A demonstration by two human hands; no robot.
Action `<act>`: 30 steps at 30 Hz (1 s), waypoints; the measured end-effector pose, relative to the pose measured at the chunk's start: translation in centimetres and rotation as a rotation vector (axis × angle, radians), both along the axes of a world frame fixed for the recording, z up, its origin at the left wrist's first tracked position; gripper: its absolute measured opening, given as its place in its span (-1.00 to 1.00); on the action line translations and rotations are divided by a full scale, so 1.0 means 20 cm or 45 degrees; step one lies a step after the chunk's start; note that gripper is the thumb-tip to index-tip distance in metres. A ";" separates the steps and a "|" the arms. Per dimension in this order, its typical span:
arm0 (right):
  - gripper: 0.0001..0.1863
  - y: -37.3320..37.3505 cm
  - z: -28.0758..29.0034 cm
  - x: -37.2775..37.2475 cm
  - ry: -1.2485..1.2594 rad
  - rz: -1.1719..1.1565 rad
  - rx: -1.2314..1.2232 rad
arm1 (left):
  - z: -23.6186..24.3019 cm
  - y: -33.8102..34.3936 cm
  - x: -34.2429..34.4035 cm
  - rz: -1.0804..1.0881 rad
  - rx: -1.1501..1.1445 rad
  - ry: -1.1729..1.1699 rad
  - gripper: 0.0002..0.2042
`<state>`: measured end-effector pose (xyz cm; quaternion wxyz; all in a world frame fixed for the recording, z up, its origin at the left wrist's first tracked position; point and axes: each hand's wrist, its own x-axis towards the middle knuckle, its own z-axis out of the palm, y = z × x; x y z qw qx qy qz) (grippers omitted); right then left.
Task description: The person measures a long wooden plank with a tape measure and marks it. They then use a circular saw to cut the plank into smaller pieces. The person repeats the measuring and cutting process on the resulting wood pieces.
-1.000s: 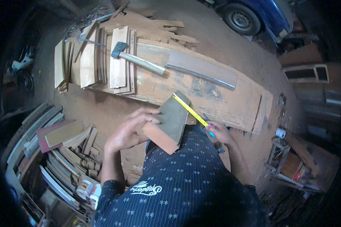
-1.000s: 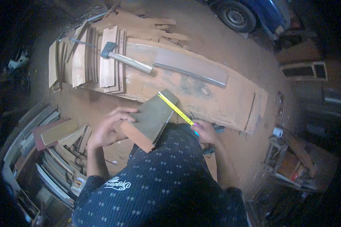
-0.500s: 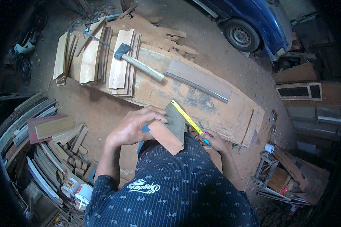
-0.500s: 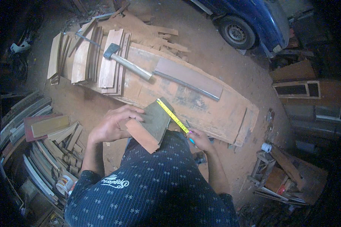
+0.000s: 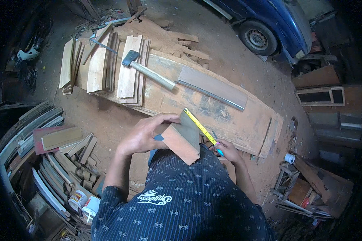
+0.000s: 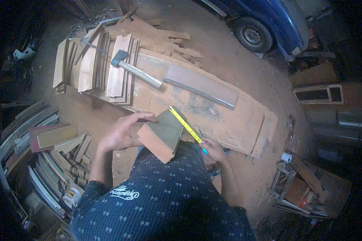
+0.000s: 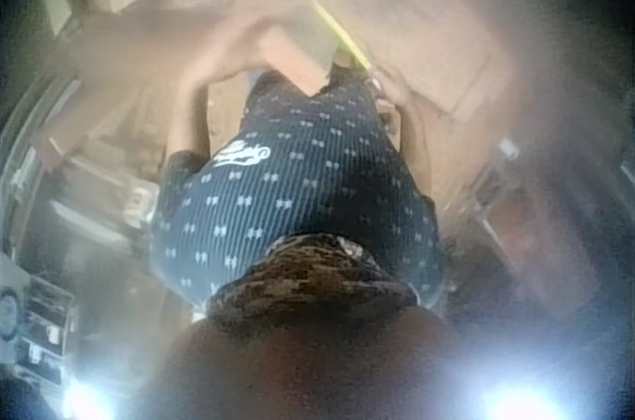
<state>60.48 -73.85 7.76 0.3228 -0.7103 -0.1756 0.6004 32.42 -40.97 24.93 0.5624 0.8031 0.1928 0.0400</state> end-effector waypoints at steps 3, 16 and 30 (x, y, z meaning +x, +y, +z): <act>-0.61 0.00 0.03 0.01 0.006 -0.036 -0.012 | 0.01 0.01 0.05 -0.024 -0.025 0.007 -0.07; -0.60 -0.01 -0.03 0.06 -0.026 -0.045 -0.024 | -0.01 0.02 0.16 -0.021 -0.087 -0.019 0.04; -0.30 0.03 0.02 0.17 -0.352 -0.327 -0.206 | -0.22 0.20 -0.07 0.266 -0.118 -0.209 -0.33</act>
